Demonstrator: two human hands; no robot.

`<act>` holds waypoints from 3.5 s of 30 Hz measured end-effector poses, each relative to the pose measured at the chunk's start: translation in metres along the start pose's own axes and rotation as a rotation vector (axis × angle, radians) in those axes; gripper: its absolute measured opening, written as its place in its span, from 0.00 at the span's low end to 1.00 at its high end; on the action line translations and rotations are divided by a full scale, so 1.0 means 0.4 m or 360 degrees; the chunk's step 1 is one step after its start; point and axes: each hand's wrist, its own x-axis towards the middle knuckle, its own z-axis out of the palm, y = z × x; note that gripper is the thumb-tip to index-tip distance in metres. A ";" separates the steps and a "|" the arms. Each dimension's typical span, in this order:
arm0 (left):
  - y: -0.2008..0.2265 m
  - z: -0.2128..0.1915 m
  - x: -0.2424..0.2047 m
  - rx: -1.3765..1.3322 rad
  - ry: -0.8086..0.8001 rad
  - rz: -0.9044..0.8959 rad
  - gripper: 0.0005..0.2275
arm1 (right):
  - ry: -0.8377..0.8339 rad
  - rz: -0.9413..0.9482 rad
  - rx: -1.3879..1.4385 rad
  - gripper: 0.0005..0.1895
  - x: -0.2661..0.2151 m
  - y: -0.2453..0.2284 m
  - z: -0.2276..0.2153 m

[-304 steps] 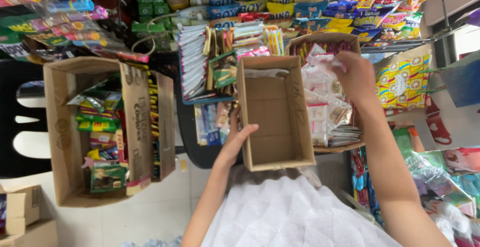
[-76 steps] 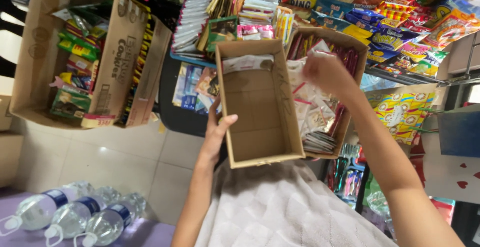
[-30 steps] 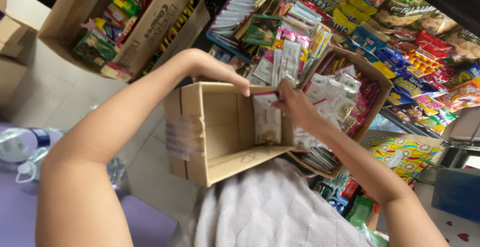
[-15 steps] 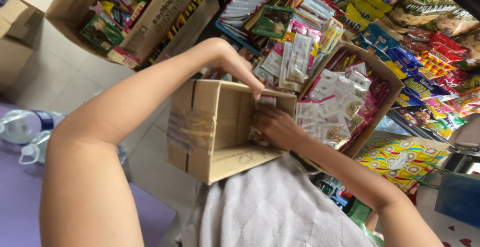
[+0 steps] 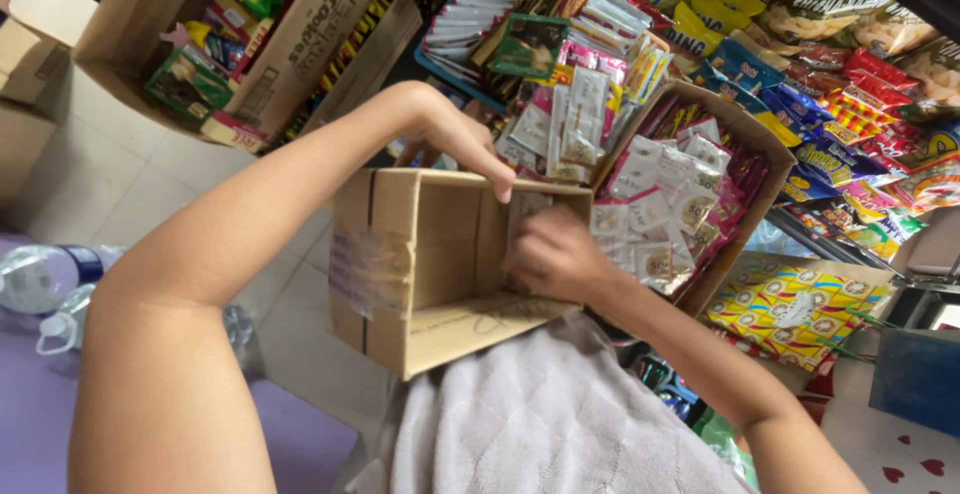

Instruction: Cutting shampoo sachets with scissors and sorting various grocery products into boxes for storage or sale.

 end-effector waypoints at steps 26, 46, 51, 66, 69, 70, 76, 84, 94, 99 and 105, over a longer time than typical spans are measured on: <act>-0.062 0.136 0.173 -0.1276 0.2318 0.1934 0.58 | 0.1151 0.1449 0.0320 0.10 0.023 0.185 -0.133; -0.016 0.032 0.305 -0.1067 0.2732 0.1884 0.42 | 0.0672 0.1291 -0.0436 0.22 -0.197 0.127 -0.075; -0.022 0.033 0.315 -0.1034 0.2684 0.1848 0.43 | 0.0788 0.1563 0.0349 0.13 -0.090 0.115 -0.280; -0.014 0.037 0.307 -0.0987 0.2748 0.1746 0.46 | 0.0904 0.1055 -0.0333 0.29 0.093 0.301 -0.076; -0.016 0.034 0.309 -0.0979 0.2754 0.1763 0.46 | 0.0806 0.1035 -0.0437 0.27 0.141 0.200 -0.166; -0.016 0.033 0.308 -0.0976 0.2756 0.1765 0.46 | 0.0808 0.1033 -0.0438 0.27 0.153 0.182 -0.174; -0.010 0.036 0.326 -0.0857 0.2804 0.1722 0.46 | 0.0339 0.0786 -0.0262 0.20 0.151 0.222 -0.047; -0.006 0.028 0.339 -0.0921 0.2713 0.1842 0.46 | 0.0056 0.0990 -0.0431 0.19 0.138 0.238 -0.057; -0.018 0.020 0.322 -0.0929 0.2708 0.1805 0.46 | 0.0282 0.1095 0.0160 0.14 -0.047 0.165 -0.201; -0.027 0.021 0.336 -0.1191 0.2520 0.1928 0.47 | 0.0298 0.0966 -0.0191 0.19 -0.230 0.179 -0.175; -0.025 0.030 0.342 -0.1166 0.2493 0.1998 0.46 | 0.0024 0.1163 -0.0491 0.28 -0.195 0.106 -0.110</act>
